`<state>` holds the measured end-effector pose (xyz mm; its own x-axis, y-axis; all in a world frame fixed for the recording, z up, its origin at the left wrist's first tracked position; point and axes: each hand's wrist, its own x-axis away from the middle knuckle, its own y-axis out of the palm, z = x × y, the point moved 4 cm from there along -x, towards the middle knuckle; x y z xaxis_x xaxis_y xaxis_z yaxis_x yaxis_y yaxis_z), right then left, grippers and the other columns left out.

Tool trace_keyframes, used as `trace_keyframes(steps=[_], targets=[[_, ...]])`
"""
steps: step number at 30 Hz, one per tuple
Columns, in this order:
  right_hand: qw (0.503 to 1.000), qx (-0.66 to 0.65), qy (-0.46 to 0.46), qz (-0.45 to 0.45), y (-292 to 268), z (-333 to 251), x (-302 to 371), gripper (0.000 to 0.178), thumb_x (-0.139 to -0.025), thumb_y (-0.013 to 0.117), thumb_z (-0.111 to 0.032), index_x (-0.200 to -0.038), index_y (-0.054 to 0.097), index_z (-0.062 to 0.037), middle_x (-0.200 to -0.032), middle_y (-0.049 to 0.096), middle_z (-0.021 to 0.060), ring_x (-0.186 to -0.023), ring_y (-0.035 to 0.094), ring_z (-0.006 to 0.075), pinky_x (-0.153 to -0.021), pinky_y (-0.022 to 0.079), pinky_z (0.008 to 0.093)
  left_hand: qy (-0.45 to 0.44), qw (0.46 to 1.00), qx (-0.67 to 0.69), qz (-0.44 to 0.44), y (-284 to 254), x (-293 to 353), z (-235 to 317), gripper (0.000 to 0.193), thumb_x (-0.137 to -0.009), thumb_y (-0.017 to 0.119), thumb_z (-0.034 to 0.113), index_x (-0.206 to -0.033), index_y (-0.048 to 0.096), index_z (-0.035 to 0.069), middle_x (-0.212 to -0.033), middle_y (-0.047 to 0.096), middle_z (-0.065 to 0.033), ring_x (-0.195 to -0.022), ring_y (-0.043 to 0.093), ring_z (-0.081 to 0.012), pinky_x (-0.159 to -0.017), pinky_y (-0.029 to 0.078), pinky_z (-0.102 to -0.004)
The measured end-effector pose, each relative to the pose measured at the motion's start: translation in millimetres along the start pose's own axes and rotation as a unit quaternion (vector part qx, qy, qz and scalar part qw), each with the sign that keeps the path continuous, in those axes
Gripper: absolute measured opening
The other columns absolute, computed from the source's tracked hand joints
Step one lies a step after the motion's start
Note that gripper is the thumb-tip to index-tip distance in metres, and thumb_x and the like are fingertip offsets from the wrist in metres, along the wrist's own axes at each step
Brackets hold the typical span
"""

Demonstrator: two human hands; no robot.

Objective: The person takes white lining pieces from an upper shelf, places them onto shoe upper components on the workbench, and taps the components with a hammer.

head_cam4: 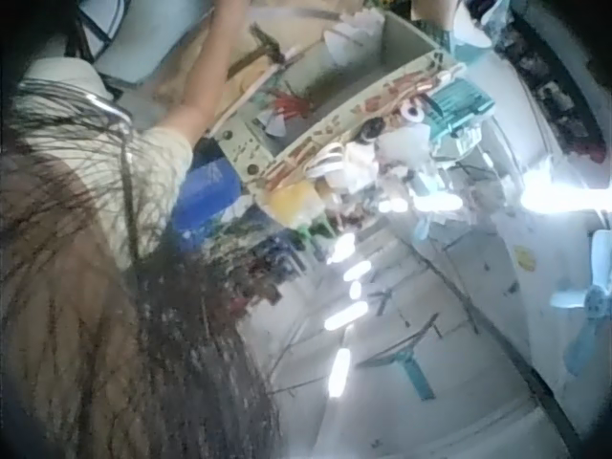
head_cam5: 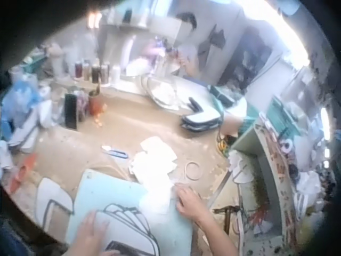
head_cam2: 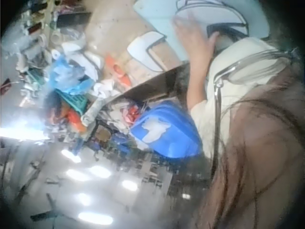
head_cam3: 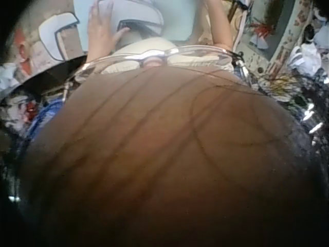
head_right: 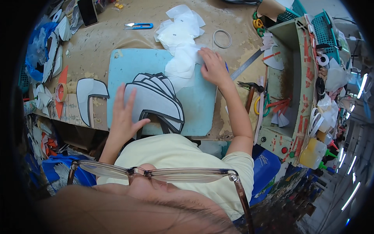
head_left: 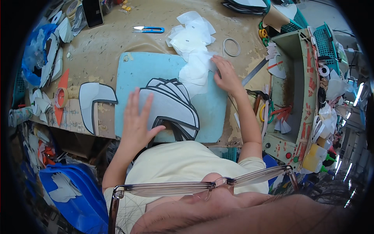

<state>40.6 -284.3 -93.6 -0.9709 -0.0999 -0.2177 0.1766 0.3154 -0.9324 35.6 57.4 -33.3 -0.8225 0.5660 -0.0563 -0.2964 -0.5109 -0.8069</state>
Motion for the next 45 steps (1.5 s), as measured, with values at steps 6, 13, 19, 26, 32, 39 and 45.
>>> trace_keyframes(steps=[6,13,19,26,32,39,45], targets=[[0.999,-0.045,-0.023,0.001,-5.7,9.8,-11.7,0.039,-0.081,0.064,-0.011,-0.117,0.055,-0.0029,-0.125,0.055,0.0157,-0.118,0.051,0.0304,-0.099,0.040,0.0430,0.134,0.981,-0.069,-0.122,8.8,-37.3,18.0,0.086,-0.068,0.078,0.018,-0.142,0.036,0.013,-0.150,0.019,-0.0196,-0.138,0.018,-0.0431,-0.109,0.026,-0.0481],[0.984,-0.129,0.029,-0.120,13.3,31.7,-20.9,0.044,-0.084,0.064,-0.014,-0.125,0.052,-0.0022,-0.129,0.053,0.0173,-0.123,0.047,0.0322,-0.101,0.038,0.0383,0.286,0.951,0.044,-0.108,64.3,-111.4,50.7,0.048,-0.083,0.066,0.023,-0.124,0.052,0.002,-0.135,0.046,-0.0184,-0.129,0.039,-0.0344,-0.105,0.033,-0.0448],[0.984,-0.166,0.065,-0.012,8.8,36.5,-43.9,0.025,-0.082,0.062,-0.010,-0.106,0.061,-0.0030,-0.108,0.062,0.0132,-0.106,0.054,0.0320,-0.092,0.041,0.0403,0.242,0.892,-0.172,-0.341,107.1,-156.4,59.1,0.032,-0.082,0.065,0.023,-0.103,0.061,-0.001,-0.126,0.054,-0.0153,-0.112,0.054,-0.0319,-0.091,0.045,-0.0412],[0.984,-0.089,-0.072,0.138,-67.5,-21.8,-10.4,0.005,-0.084,0.063,-0.006,-0.086,0.060,-0.0035,-0.082,0.059,0.0073,-0.081,0.059,0.0201,-0.072,0.046,0.0339,0.226,0.921,-0.109,-0.297,105.6,-163.8,45.4,0.024,-0.081,0.064,0.018,-0.096,0.063,0.000,-0.118,0.060,-0.0131,-0.098,0.060,-0.0325,-0.084,0.049,-0.0420],[0.821,-0.460,0.219,0.258,-95.9,-51.9,22.1,0.009,-0.091,0.060,-0.009,-0.091,0.061,0.0002,-0.082,0.062,0.0021,-0.072,0.056,0.0062,-0.064,0.047,0.0215,0.096,0.934,0.324,-0.111,43.3,-172.8,31.7,0.028,-0.092,0.057,0.021,-0.111,0.062,0.002,-0.105,0.066,-0.0072,-0.097,0.063,-0.0206,-0.086,0.049,-0.0315],[0.941,-0.338,-0.026,0.000,-24.0,-101.3,-33.9,0.025,-0.082,0.059,0.000,-0.106,0.064,-0.0023,-0.101,0.066,0.0120,-0.096,0.061,0.0276,-0.087,0.046,0.0373,-0.038,0.936,0.341,-0.080,-57.9,-131.6,-40.7,0.026,-0.094,0.055,0.020,-0.111,0.062,0.001,-0.096,0.066,-0.0073,-0.088,0.060,-0.0123,-0.081,0.047,-0.0266],[0.994,0.060,0.013,-0.091,5.8,-10.1,-76.3,0.021,-0.078,0.061,-0.012,-0.096,0.067,-0.0034,-0.093,0.065,0.0155,-0.091,0.062,0.0316,-0.076,0.048,0.0384,0.011,0.957,0.241,-0.163,-30.8,-97.7,-5.8,0.022,-0.090,0.058,0.010,-0.108,0.062,-0.002,-0.096,0.065,-0.0077,-0.090,0.061,-0.0143,-0.083,0.049,-0.0274]])
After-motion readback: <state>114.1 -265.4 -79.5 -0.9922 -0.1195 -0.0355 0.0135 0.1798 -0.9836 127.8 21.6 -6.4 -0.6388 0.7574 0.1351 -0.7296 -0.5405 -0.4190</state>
